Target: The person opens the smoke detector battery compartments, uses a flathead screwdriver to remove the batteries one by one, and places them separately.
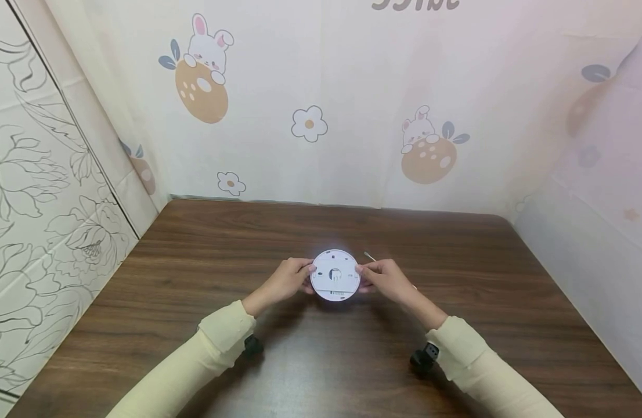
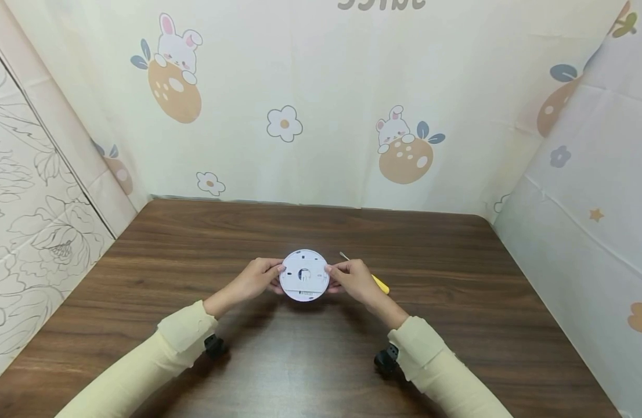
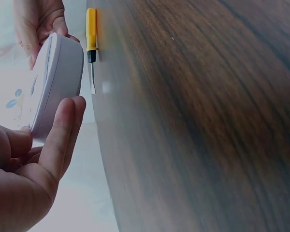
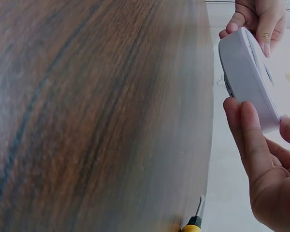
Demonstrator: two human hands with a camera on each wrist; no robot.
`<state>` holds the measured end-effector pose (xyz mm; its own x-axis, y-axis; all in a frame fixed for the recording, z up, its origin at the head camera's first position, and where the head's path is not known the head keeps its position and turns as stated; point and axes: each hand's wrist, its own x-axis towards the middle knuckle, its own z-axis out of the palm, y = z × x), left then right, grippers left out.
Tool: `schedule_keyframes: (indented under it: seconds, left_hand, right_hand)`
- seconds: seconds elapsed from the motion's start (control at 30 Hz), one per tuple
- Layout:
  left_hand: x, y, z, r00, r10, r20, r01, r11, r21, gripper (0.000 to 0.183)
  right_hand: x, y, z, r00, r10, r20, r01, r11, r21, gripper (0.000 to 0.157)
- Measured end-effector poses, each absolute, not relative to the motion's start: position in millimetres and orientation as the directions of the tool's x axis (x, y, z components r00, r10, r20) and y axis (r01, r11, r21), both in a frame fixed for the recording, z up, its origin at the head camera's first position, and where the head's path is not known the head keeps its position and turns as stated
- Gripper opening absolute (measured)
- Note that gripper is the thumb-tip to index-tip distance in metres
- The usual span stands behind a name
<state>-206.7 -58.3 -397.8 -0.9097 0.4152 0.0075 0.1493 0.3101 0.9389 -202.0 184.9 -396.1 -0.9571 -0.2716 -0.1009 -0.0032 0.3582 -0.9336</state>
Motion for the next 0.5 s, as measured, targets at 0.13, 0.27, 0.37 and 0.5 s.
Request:
schedule_keyframes:
  seconds: [0.13,0.27,0.37,0.5]
  left_hand:
    - [-207.2,-56.2,-398.5,-0.916,0.396,-0.061,0.052,0.268,0.962,0.027]
    - [-206.9,-54.9,-399.3,-0.918,0.381,-0.115,-0.017,0.252,0.968,0.028]
    - [-207.4,-54.3,-400.7,-0.917,0.370,-0.148,-0.058,0.244,0.968,0.027]
    - [-208.4,-54.3,-403.4,-0.913,0.366,-0.180,-0.093,0.242,0.966,0.028]
  right_hand:
    - [-202.0,183.9,-395.8,-0.959,-0.248,-0.135,0.043,0.344,-0.938,0.036]
    - [-202.2,183.2,-396.9,-0.957,-0.239,-0.163,0.077,0.332,-0.940,0.036]
    - [-203.0,182.7,-398.7,-0.956,-0.226,-0.187,0.105,0.330,-0.938,0.037]
    - [-203.4,182.1,-400.7,-0.953,-0.211,-0.215,0.136,0.334,-0.933,0.038]
